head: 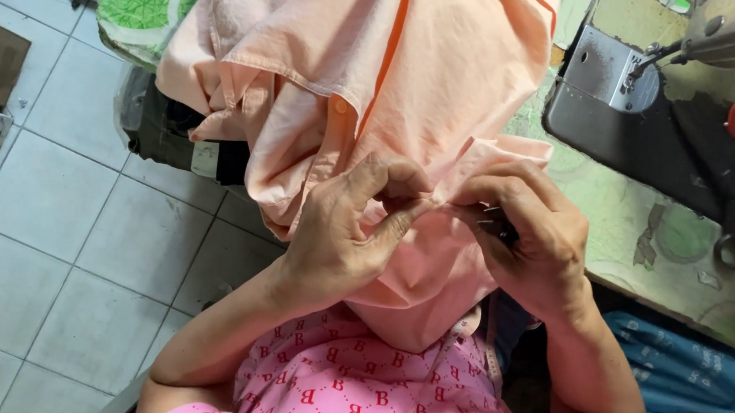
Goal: A person uses a seam ripper or needle to carefully remove stitches from a pink shirt at a sewing station.
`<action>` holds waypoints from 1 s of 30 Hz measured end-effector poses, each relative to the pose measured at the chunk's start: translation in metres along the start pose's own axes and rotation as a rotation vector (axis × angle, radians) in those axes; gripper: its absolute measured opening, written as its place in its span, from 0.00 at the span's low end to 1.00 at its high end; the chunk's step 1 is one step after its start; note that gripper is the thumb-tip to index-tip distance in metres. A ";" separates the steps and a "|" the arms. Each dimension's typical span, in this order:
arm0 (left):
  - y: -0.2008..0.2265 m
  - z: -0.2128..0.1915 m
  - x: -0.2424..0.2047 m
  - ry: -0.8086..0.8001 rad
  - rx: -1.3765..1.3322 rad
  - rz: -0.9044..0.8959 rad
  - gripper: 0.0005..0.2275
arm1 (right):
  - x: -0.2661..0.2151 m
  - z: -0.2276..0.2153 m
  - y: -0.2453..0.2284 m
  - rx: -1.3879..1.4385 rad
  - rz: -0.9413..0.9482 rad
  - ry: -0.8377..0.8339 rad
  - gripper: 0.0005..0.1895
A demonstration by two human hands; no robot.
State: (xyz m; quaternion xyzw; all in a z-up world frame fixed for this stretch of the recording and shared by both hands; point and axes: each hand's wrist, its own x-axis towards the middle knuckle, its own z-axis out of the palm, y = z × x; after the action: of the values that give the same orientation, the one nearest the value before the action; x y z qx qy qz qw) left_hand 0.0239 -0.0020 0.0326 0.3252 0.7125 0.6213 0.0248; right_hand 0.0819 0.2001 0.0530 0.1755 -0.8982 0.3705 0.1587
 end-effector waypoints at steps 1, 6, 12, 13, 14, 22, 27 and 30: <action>0.001 0.001 0.000 0.000 -0.002 0.002 0.07 | 0.000 0.002 0.000 -0.002 0.000 0.000 0.03; 0.002 0.008 0.002 0.005 -0.030 -0.010 0.05 | -0.018 0.021 0.005 -0.203 -0.074 0.078 0.03; -0.007 0.012 0.002 0.015 -0.002 -0.083 0.06 | -0.003 0.020 0.012 -0.220 0.050 0.187 0.10; -0.006 0.010 0.004 0.017 0.001 -0.078 0.06 | 0.001 0.014 0.008 -0.221 0.044 0.190 0.10; -0.005 0.008 0.004 0.011 -0.022 -0.095 0.07 | 0.001 0.009 0.003 0.150 0.096 0.128 0.06; -0.015 0.012 -0.001 -0.026 -0.135 -0.067 0.06 | -0.010 -0.005 0.053 -0.063 -0.001 0.026 0.01; -0.005 -0.021 -0.002 -0.085 0.080 -0.055 0.07 | -0.009 -0.067 0.074 -0.437 0.103 0.199 0.07; 0.000 -0.011 0.006 -0.113 0.054 0.068 0.08 | 0.009 -0.055 0.019 -0.264 0.195 0.040 0.03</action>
State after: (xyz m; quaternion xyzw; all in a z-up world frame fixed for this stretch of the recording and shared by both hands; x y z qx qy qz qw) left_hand 0.0143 -0.0084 0.0374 0.3841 0.7151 0.5830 0.0349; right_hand 0.0742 0.2510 0.0822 0.0578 -0.9485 0.2664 0.1616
